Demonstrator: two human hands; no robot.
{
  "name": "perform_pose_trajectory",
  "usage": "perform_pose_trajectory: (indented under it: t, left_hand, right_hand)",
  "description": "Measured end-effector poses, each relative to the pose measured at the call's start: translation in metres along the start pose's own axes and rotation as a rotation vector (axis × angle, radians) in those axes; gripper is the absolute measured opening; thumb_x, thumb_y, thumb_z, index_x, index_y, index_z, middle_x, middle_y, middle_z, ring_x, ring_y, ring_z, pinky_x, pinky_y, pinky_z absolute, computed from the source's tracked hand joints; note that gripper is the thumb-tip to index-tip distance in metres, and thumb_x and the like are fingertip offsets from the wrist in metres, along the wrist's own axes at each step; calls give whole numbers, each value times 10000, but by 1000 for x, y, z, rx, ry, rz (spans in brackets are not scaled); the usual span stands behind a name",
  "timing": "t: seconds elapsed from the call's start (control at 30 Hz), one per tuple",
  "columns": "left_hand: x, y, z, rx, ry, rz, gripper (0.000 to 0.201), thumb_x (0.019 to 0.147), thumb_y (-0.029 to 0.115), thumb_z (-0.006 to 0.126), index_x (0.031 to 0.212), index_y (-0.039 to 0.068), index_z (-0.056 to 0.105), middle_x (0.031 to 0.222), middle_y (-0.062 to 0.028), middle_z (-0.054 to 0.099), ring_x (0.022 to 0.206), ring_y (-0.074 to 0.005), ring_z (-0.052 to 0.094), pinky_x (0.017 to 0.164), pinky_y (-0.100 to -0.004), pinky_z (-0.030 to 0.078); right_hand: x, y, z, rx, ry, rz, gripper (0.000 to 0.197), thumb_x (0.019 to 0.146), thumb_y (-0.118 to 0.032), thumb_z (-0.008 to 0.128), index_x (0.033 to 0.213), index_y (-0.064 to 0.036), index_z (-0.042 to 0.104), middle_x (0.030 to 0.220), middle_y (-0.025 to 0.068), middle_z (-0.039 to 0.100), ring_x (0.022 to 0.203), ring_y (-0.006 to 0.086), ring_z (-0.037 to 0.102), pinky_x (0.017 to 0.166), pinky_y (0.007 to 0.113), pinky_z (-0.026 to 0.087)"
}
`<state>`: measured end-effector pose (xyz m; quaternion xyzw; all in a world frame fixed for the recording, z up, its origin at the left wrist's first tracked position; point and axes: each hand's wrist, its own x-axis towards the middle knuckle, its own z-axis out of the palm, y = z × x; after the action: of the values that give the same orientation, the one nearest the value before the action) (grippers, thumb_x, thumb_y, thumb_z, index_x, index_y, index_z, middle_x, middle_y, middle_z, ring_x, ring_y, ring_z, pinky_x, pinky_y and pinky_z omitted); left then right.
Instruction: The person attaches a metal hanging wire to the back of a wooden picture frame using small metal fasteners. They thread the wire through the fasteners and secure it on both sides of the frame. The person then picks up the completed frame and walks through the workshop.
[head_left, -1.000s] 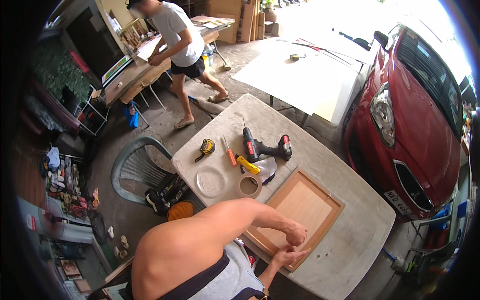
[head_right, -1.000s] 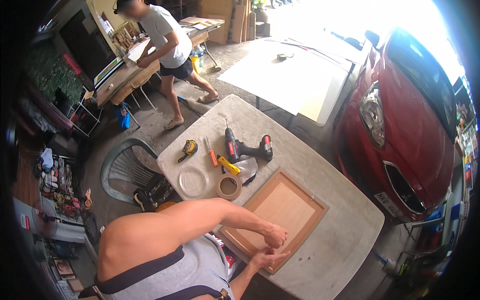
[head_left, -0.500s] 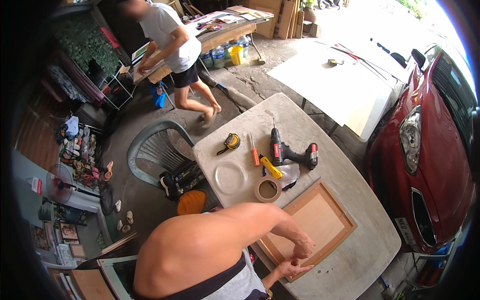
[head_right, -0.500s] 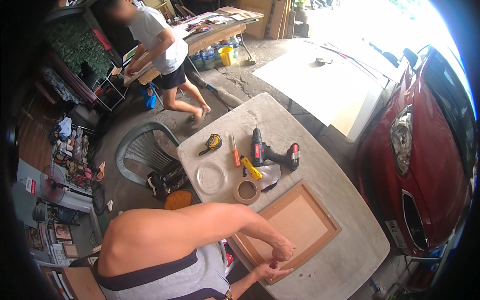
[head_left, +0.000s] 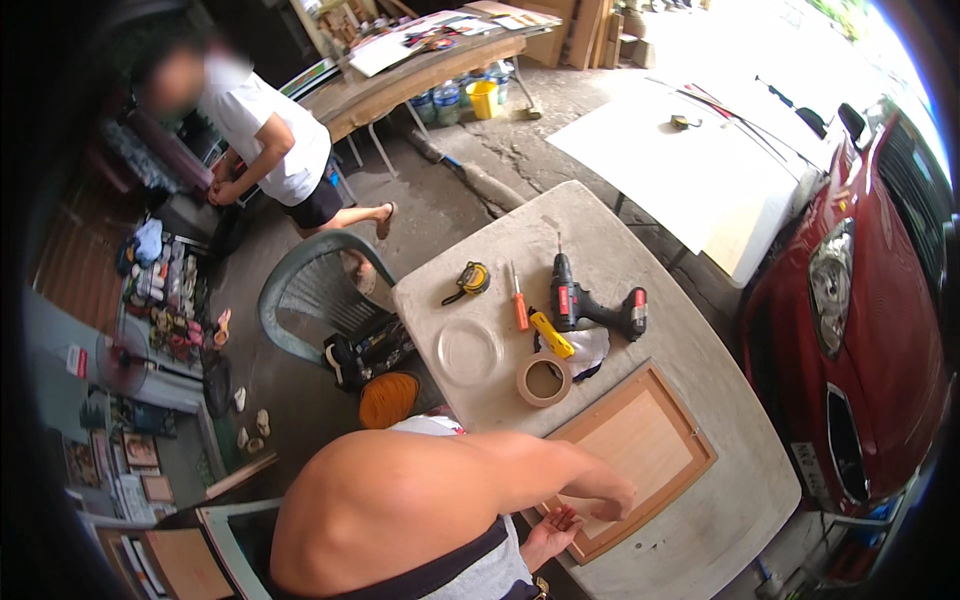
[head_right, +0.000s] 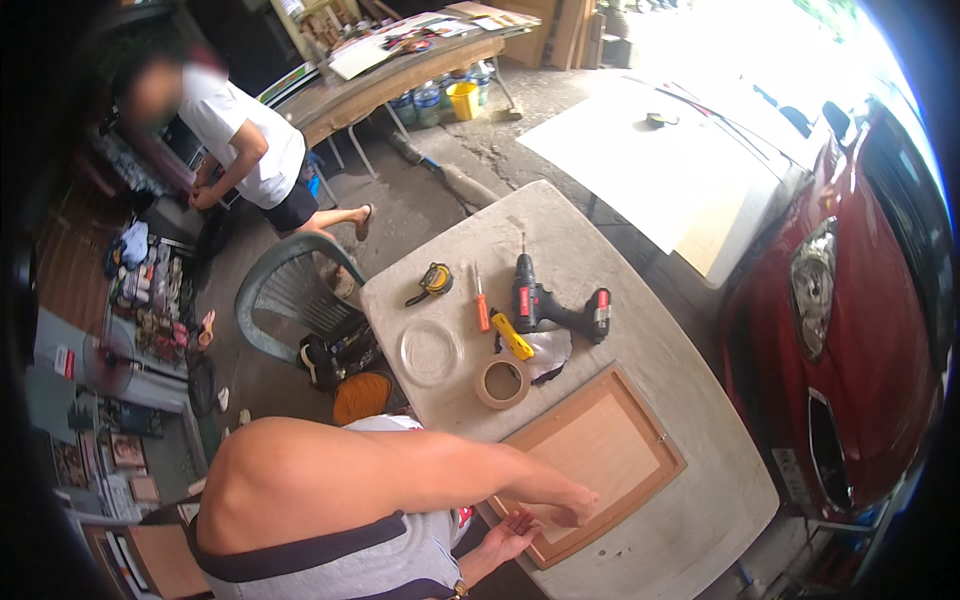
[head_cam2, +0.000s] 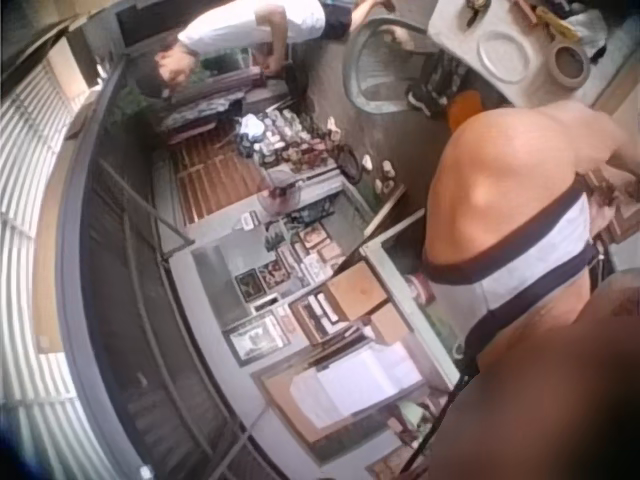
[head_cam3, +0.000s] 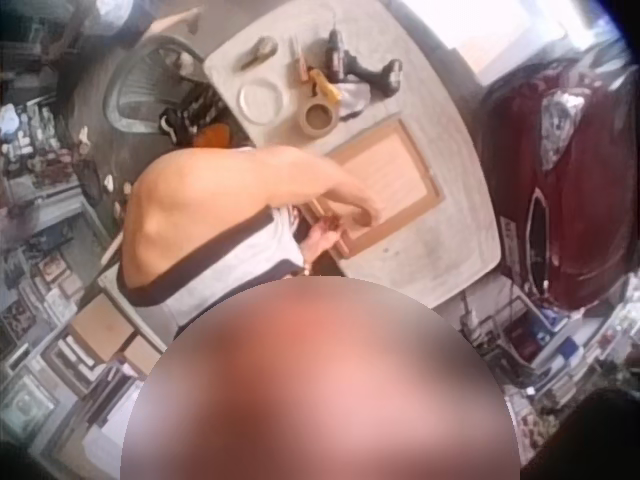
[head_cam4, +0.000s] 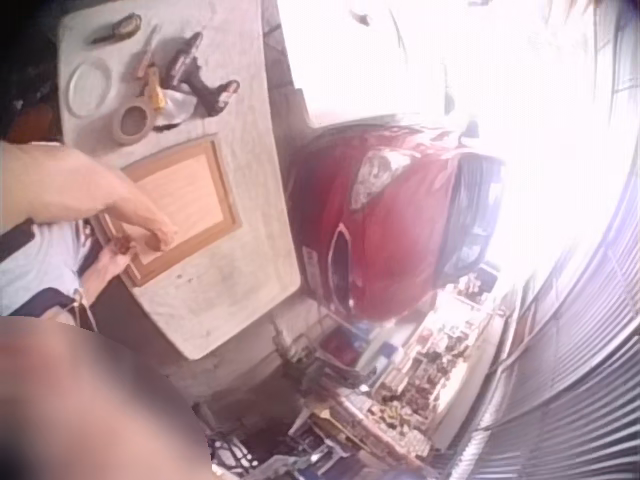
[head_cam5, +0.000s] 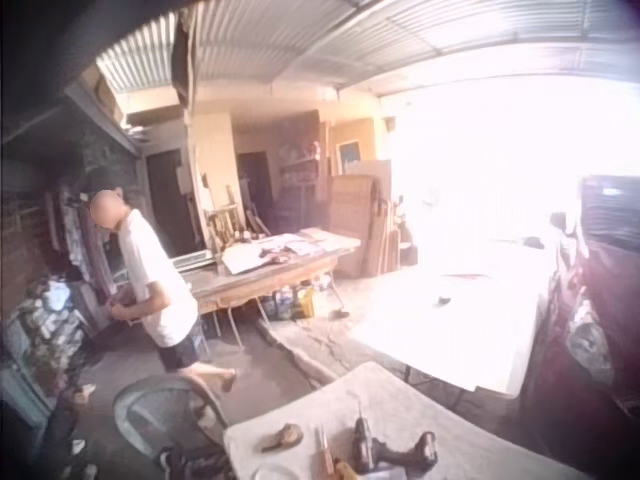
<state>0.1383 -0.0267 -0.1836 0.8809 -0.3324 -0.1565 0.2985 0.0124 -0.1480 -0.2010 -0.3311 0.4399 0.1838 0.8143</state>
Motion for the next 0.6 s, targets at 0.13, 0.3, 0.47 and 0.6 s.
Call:
perform_pose_trajectory:
  t: [0.13, 0.3, 0.47, 0.6]
  left_hand:
    - [0, -5, -10, -20, 55, -74, 127, 688, 238, 680, 666, 115, 697, 781, -39, 675, 798, -210, 624, 699, -368, 505]
    - [-5, -2, -24, -71, 100, -154, 128, 687, 239, 680, 667, 114, 699, 778, -43, 676, 786, -211, 629, 687, -372, 509]
    - [-11, 2, -33, -119, 133, -213, 129, 686, 240, 679, 667, 114, 700, 775, -46, 677, 775, -211, 635, 676, -375, 514]
    - [-12, -5, -40, -153, 182, -279, 131, 684, 241, 679, 667, 113, 701, 773, -49, 678, 766, -212, 639, 668, -377, 518]
  right_hand:
    - [33, 5, -17, 41, 5, -41, 375, 939, -287, 592, 1213, -50, 495, 1061, 76, 627, 982, 211, 612, 808, 356, 511]
    - [54, 14, -18, 70, 8, 81, 381, 950, -238, 575, 1269, -62, 462, 1128, 100, 619, 1000, 210, 605, 870, 376, 502]
    - [52, 1, 3, -145, -92, 192, 377, 946, -244, 576, 1262, -63, 479, 1137, 98, 622, 1002, 213, 604, 863, 385, 500]
    - [53, -12, 15, -267, -157, 275, 374, 943, -250, 577, 1256, -63, 493, 1145, 95, 624, 1003, 216, 603, 858, 391, 498]
